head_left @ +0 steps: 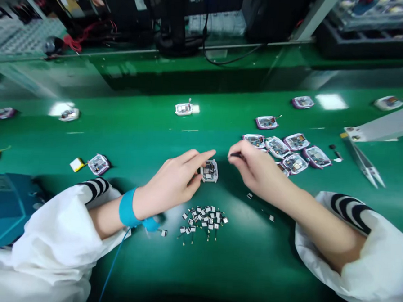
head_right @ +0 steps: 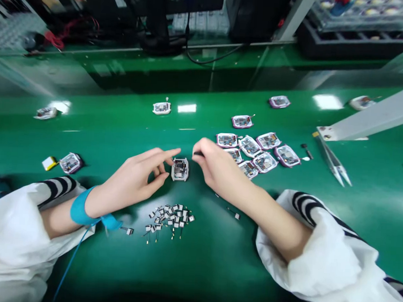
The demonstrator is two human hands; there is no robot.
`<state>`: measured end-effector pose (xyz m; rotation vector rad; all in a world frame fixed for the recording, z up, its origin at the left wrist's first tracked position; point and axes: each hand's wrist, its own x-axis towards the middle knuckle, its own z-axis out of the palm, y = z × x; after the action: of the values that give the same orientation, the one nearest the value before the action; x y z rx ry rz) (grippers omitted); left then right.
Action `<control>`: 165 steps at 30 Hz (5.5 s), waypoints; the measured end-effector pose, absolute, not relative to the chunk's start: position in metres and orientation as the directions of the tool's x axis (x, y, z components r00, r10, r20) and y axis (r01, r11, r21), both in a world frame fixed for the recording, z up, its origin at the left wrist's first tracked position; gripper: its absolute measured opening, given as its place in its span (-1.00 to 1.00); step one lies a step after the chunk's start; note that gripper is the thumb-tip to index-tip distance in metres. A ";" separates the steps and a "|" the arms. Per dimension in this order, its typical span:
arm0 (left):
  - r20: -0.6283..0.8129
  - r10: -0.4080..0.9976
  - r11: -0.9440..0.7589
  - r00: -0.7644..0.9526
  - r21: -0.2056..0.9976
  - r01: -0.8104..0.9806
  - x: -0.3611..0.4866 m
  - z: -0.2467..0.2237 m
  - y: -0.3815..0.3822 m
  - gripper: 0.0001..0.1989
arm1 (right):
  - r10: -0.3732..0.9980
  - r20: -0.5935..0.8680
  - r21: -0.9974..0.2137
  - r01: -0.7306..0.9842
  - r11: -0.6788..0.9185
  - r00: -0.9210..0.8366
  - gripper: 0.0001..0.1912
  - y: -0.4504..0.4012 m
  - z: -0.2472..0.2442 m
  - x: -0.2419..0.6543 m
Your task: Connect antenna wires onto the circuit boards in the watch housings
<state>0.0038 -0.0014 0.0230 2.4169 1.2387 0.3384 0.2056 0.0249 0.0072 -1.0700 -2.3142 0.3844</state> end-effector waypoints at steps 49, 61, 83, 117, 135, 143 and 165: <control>0.198 0.839 -0.431 0.507 0.810 0.397 0.011 -0.007 0.008 -0.37 | 0.482 0.484 0.205 0.631 0.749 -0.730 -0.90 0.003 0.009 0.182; 0.252 0.856 -0.438 0.452 0.817 0.374 0.011 -0.009 0.006 -0.38 | 0.561 0.562 -0.054 0.650 0.758 -0.608 -0.77 0.005 -0.001 0.183; 0.270 0.904 -0.354 0.332 0.907 0.226 0.014 -0.016 0.004 -0.49 | 0.664 0.574 -0.396 0.546 0.738 -0.479 -0.92 0.018 -0.008 0.183; 0.278 0.921 -0.007 -0.275 0.714 0.700 -0.141 0.013 0.107 -0.51 | 0.695 0.177 -0.281 0.641 0.714 -0.697 -0.42 0.173 0.011 0.047; -0.193 0.706 -0.591 0.682 0.371 0.716 -0.050 0.030 -0.078 -0.71 | 0.692 0.136 -0.332 0.625 0.706 -0.709 -0.46 0.065 0.001 0.158; -0.072 0.709 -0.649 0.702 0.323 0.689 -0.053 0.030 -0.076 -0.74 | 0.701 0.232 -0.441 0.569 0.694 -0.674 -0.47 0.046 -0.015 0.168; 0.287 0.839 -0.543 0.463 0.379 0.749 -0.024 0.012 0.001 -0.88 | 0.695 0.308 -0.545 0.478 0.689 -0.649 -0.60 0.048 -0.025 0.172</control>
<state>-0.0240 0.0007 0.0122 2.5112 1.3820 0.6624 0.1715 0.0479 -0.0247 -0.9021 -2.3975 0.5786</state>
